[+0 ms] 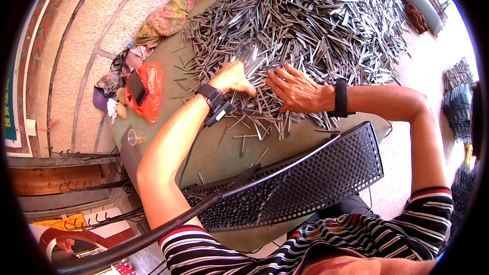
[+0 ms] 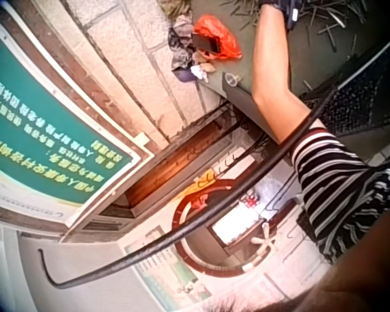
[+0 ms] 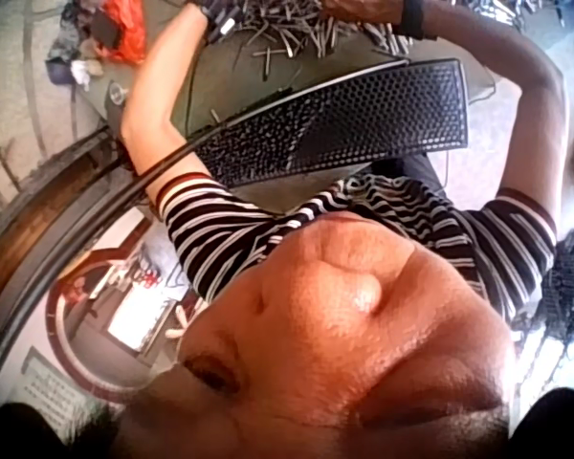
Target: The person sorts through a large pile of metal parts on a table, gathering a small bunch of long, thin metal rods in one hand and inserting them one by one into the holes of a perforated metal plate.
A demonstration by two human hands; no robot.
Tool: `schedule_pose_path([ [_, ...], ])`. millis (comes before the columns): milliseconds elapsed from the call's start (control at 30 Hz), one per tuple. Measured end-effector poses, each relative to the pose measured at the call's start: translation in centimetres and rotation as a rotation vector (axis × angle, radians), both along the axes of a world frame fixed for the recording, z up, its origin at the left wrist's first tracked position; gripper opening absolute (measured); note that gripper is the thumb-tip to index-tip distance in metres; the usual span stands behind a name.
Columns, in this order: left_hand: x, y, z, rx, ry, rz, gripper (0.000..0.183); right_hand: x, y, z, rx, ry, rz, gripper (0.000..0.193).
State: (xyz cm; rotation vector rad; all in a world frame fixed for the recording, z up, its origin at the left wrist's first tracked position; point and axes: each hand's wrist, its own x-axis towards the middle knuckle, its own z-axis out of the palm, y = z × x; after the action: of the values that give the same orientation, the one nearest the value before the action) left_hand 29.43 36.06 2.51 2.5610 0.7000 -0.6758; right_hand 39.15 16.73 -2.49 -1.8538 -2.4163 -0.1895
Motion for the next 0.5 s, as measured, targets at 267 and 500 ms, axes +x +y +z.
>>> schedule_pose_path([
  [267, 0.4, -1.5, 0.6, 0.122, 0.033, -0.029, 0.063, -0.4, 0.0, 0.3, 0.05, -0.056, 0.026, 0.08],
  [500, -0.3, -1.5, -0.4, 0.318, -0.104, -0.048, 0.049, -0.1, -0.1, 0.0, 0.175, -0.133, 0.137, 0.056],
])
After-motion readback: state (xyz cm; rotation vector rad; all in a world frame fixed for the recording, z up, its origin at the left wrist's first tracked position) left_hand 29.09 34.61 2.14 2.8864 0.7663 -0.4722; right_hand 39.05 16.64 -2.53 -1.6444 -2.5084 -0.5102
